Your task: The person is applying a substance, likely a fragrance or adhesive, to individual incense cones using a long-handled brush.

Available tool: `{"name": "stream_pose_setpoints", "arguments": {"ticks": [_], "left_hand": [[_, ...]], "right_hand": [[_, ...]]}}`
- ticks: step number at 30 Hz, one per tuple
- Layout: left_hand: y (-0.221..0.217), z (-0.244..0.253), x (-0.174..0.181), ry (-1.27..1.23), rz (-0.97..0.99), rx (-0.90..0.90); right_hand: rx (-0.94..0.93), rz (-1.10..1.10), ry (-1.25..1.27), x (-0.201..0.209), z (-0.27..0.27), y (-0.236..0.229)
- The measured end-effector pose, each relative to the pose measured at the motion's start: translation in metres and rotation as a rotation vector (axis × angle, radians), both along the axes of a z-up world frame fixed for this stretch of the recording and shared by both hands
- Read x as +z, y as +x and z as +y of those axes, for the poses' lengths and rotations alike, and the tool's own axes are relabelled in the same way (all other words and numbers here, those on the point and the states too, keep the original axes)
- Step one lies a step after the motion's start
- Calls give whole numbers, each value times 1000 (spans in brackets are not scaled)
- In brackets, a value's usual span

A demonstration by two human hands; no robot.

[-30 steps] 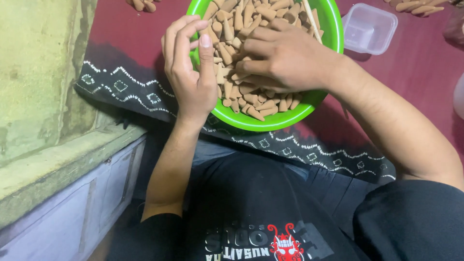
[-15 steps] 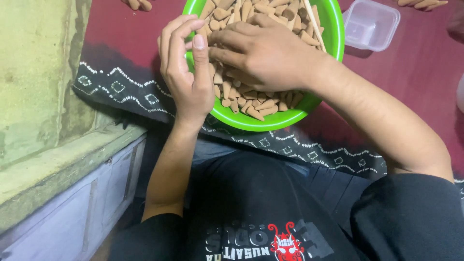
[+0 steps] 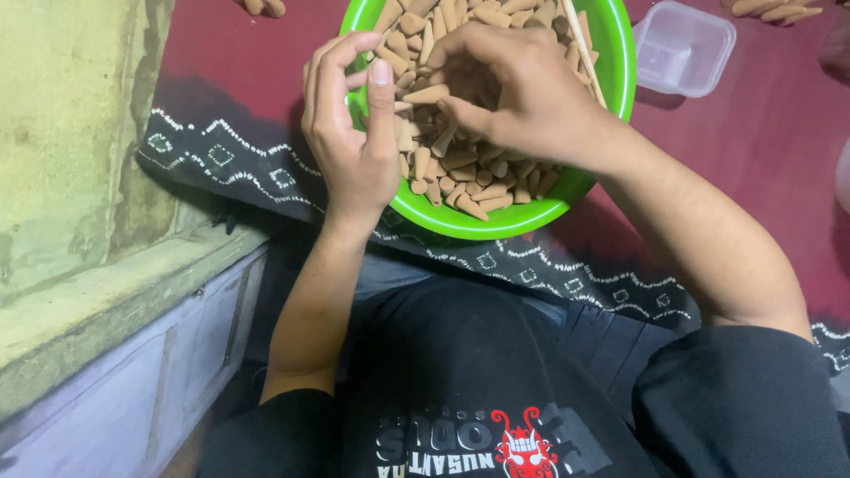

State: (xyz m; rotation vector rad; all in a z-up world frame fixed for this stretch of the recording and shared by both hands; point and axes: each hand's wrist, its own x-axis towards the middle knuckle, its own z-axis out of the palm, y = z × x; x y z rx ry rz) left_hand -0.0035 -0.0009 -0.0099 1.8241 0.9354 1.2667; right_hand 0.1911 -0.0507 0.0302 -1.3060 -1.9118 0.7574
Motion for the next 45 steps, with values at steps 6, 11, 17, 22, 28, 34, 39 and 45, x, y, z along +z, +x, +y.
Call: {"name": "stream_pose_setpoints", "arguments": {"ticks": [6,11,17,22,28,34,39,45], "left_hand": [[-4,-6,19,-42,-70,-194],[-5,-22,33,-169,-174,-380],[-7,-28,36,-402,-366,-477],[-10,-22,17,-430,-418,-496],[-7,-20,17,-585,-402,-329],[2,-22,28,-597,-275,-291],[3,-18,19,-588,-289,-253],[5,-21,14,-560,-309,-274]], "right_hand": [[-159,573,-328,13,-19,1],[-144,701,-357,16,-30,-6],[-99,540,-215,30,-45,-9],[-116,-166,250,25,-72,43],[-249,-657,361,-26,-106,100],[-171,-730,332,-34,-111,100],[-173,-634,645,-28,-108,100],[-489,38,917,-6,-107,79]]}}
